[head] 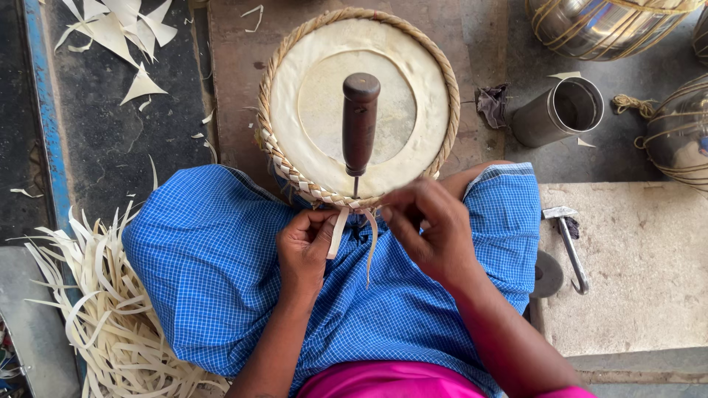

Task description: The person sits on the floor and uses a metal tool to thread leather straps through the braided rim of a drum head, pulling the straps tight to secure them.

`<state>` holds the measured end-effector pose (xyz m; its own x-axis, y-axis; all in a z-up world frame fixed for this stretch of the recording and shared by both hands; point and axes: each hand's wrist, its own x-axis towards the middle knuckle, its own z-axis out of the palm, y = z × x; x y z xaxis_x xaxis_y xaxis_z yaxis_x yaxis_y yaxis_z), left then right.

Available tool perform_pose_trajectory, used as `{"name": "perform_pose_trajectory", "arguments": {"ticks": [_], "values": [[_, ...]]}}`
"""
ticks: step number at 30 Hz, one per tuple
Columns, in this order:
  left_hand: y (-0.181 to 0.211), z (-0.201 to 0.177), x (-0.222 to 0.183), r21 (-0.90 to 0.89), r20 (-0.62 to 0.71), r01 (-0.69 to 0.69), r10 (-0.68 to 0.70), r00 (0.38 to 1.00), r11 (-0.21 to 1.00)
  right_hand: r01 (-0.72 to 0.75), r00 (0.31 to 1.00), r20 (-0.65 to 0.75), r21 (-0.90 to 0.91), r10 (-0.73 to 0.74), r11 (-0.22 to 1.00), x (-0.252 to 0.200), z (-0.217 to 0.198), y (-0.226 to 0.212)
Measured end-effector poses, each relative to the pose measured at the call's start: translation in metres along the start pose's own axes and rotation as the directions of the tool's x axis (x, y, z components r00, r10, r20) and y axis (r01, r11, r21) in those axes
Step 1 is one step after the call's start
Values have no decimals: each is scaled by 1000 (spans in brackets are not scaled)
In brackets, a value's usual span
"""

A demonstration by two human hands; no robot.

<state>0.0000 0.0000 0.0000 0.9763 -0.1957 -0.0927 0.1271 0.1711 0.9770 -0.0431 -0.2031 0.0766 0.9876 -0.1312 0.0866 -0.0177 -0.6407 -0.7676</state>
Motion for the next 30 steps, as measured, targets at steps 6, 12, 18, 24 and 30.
{"name": "perform_pose_trajectory", "arguments": {"ticks": [6, 12, 18, 24, 30], "values": [[-11, 1, 0, -26, -40, 48, -49, 998, 998, 241, 946, -272, 236, -174, 941, 45, -22, -57], [-11, 3, -2, 9, -29, 18, -18, 999, 1000, 372, 923, -262, 428, -281, 823, 110, 1, -79], [-15, 5, -3, -50, -69, 17, -20, 997, 999, 252, 956, -126, 819, -266, 516, 136, 19, -60], [-14, 5, -3, -39, -76, 16, -19, 997, 999, 180, 932, -41, 915, -361, 360, 137, 13, -48], [-8, 7, -5, 63, -68, -25, 30, 997, 998, 194, 929, -48, 907, -366, 373, 139, 14, -49]]}}
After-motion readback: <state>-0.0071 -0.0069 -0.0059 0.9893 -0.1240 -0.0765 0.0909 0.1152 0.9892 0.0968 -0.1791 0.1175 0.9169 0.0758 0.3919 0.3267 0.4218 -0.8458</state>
